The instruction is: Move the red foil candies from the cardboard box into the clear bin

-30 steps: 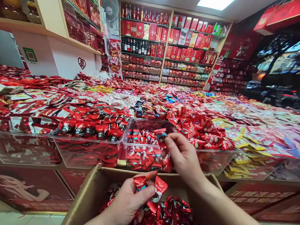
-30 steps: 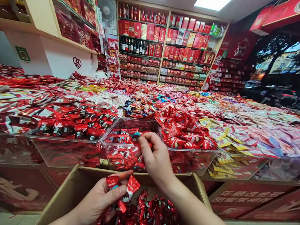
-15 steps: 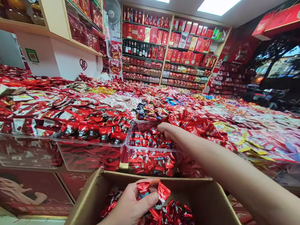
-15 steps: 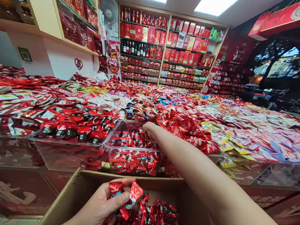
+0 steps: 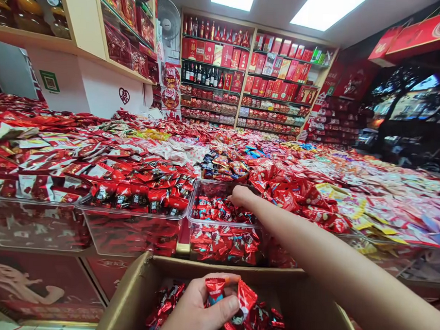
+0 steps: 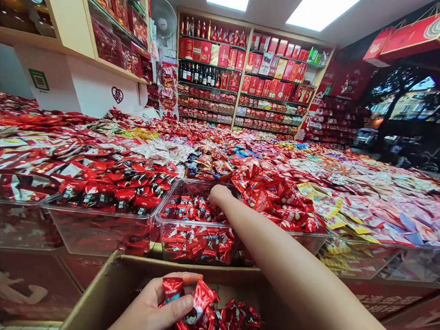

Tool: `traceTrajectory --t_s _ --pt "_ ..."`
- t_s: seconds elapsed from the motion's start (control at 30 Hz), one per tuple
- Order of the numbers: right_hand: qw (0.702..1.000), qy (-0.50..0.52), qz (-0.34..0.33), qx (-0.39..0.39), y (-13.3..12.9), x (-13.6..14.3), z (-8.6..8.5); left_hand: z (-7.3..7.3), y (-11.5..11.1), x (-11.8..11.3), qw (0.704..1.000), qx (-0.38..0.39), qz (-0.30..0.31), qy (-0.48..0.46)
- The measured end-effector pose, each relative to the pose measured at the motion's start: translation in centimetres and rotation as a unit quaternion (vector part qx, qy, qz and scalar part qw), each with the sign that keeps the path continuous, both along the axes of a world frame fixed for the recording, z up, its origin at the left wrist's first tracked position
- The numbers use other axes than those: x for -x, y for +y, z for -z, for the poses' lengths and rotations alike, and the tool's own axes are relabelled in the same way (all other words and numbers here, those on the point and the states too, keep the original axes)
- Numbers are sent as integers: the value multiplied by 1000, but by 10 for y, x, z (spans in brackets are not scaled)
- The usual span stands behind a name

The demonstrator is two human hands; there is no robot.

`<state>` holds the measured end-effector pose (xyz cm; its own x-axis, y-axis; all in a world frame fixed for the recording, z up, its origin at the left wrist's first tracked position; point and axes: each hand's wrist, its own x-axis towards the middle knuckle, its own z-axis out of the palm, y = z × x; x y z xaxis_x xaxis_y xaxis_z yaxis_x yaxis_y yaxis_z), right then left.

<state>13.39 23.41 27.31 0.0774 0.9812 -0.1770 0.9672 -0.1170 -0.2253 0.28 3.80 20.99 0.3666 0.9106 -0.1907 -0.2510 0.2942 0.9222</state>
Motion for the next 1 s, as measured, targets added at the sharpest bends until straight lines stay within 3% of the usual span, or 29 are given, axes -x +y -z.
traceTrajectory --t_s 0.17,0.63,1.0 --pt "999 14 -3 -49 4 -12 -8 -17 0 3 997 2 27 69" --pt "990 143 3 19 -6 -12 -11 -16 1 3 992 31 49 116" --pt "984 173 32 23 -5 -10 -9 -16 2 4 994 -24 27 107"
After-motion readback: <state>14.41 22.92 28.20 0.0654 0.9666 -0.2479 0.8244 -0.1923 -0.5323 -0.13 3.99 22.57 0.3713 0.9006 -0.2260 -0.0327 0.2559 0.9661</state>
